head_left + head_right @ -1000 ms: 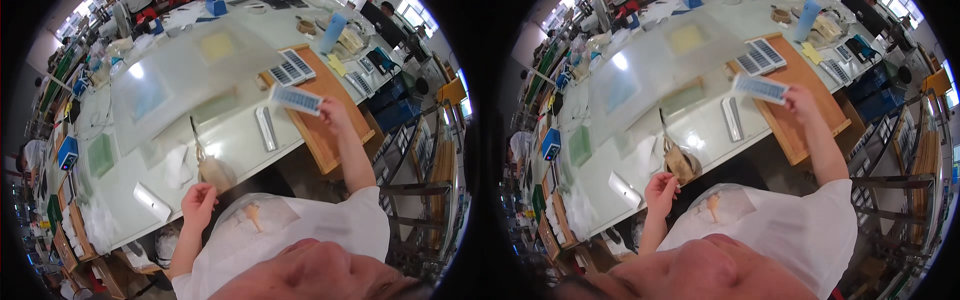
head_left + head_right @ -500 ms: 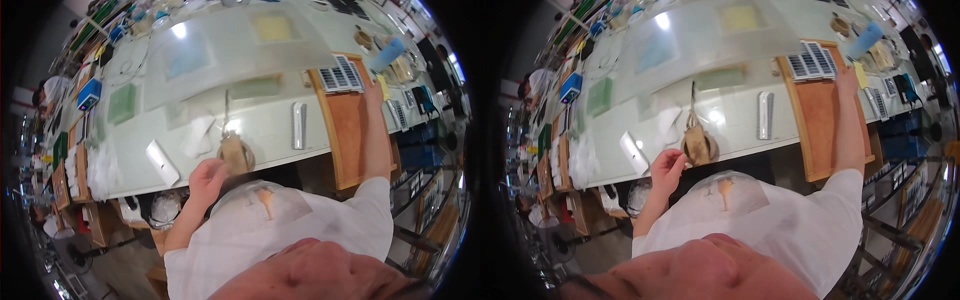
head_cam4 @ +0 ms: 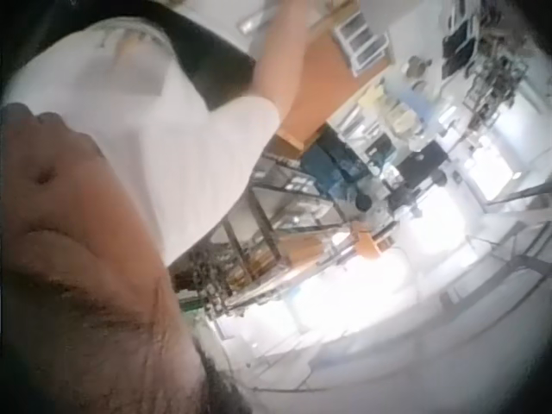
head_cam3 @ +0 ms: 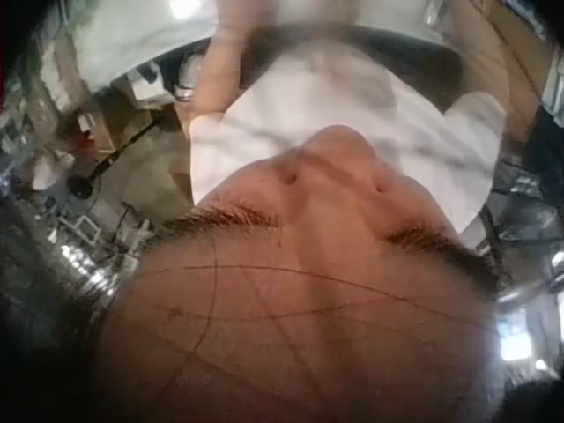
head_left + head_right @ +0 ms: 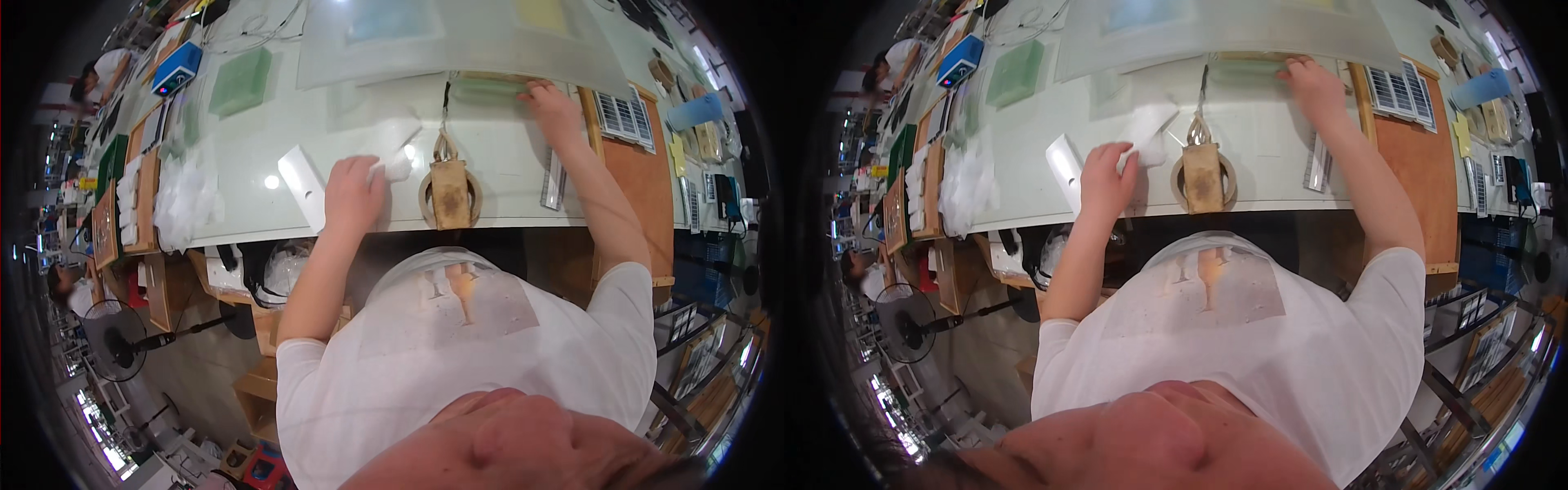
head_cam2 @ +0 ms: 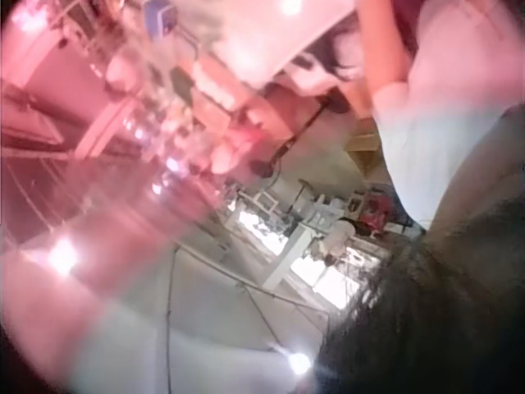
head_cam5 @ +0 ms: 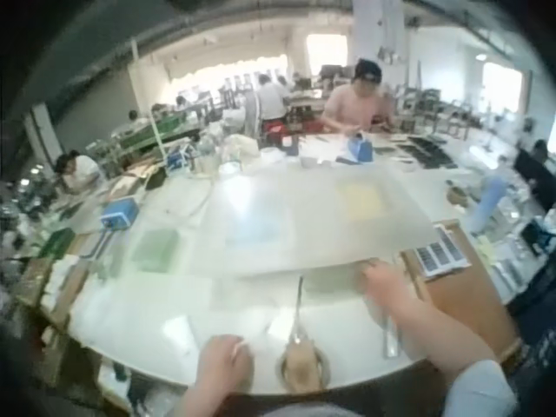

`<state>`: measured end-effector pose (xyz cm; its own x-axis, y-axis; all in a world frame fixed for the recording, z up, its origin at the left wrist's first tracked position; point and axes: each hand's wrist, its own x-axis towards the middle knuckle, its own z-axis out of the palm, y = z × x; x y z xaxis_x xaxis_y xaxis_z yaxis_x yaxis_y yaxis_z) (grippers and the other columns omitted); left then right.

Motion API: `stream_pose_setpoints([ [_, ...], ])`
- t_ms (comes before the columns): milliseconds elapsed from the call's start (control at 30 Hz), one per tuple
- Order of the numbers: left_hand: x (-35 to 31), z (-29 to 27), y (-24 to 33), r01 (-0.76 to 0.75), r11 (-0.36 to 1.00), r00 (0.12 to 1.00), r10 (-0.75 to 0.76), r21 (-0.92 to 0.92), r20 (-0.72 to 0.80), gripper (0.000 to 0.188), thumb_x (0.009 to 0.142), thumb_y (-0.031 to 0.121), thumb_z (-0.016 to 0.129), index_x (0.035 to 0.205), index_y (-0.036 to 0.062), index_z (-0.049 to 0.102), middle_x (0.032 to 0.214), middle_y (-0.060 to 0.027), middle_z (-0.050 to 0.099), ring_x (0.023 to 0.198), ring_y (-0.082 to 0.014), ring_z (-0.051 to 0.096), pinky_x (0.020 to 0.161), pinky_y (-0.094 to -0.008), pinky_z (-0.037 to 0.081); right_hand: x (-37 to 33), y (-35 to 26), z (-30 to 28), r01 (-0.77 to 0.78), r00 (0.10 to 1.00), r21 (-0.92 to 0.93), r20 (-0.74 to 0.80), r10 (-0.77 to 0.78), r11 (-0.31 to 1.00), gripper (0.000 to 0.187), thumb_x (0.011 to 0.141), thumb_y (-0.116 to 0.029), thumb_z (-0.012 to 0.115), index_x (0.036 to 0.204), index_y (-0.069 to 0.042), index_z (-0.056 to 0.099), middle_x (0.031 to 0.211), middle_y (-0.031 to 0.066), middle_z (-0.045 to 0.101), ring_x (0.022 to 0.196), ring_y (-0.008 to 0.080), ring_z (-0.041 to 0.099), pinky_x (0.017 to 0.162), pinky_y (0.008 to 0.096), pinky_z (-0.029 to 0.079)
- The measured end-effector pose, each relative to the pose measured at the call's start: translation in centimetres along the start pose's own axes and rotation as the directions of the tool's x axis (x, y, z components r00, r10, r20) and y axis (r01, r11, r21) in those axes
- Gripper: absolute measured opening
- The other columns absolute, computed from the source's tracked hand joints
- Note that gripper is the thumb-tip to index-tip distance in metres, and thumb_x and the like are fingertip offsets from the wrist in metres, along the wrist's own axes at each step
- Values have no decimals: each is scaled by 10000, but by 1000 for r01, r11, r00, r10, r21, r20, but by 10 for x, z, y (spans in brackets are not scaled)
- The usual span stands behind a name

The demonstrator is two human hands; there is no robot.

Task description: Cleaning and inspecting small solar panels at a workbench.

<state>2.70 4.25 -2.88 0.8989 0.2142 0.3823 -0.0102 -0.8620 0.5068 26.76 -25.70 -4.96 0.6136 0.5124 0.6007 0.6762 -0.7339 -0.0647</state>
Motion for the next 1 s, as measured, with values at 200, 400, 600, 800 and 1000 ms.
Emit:
stream_pose_setpoints([
  [200,29,5,-14,-64,967,954,-13,247,299,134,832,121,575,886,37,665,902,-149,637,830,-340,604,733,-412,500,3,-9,-25,34,990,173,-144,-9,984,156,815,-136,676,969,-132,653,926,48,635,739,235,631,591,315,497],
  [400,64,-1,-12,-116,935,833,-93,337,545,174,780,111,565,876,17,675,840,-173,650,770,-338,623,694,-404,504,-16,-35,-50,-208,975,638,73,211,741,176,871,-74,615,1042,-55,649,860,55,627,681,142,630,584,262,491],
  [600,66,-22,-39,525,835,765,-378,-166,521,245,741,187,592,847,-7,698,782,-136,680,687,-255,645,634,-342,501,-80,-134,-90,-854,458,503,848,266,-132,300,909,-96,574,1193,1,563,817,68,613,614,126,605,534,246,496],
  [800,46,-38,-55,771,96,623,-317,-630,715,255,831,207,586,960,-5,644,887,-72,665,809,-152,625,674,-280,482,-96,-172,-100,-625,706,409,659,259,665,359,872,-84,624,1207,-20,510,746,44,629,619,101,604,514,201,451],
  [1000,-7,-10,2,576,-345,782,-32,-741,623,166,868,107,561,993,3,594,899,-64,637,721,-116,576,583,-223,430,-48,-194,-108,-808,517,522,851,98,-273,330,869,-101,647,1161,-7,526,827,49,637,671,94,589,544,204,452],
])
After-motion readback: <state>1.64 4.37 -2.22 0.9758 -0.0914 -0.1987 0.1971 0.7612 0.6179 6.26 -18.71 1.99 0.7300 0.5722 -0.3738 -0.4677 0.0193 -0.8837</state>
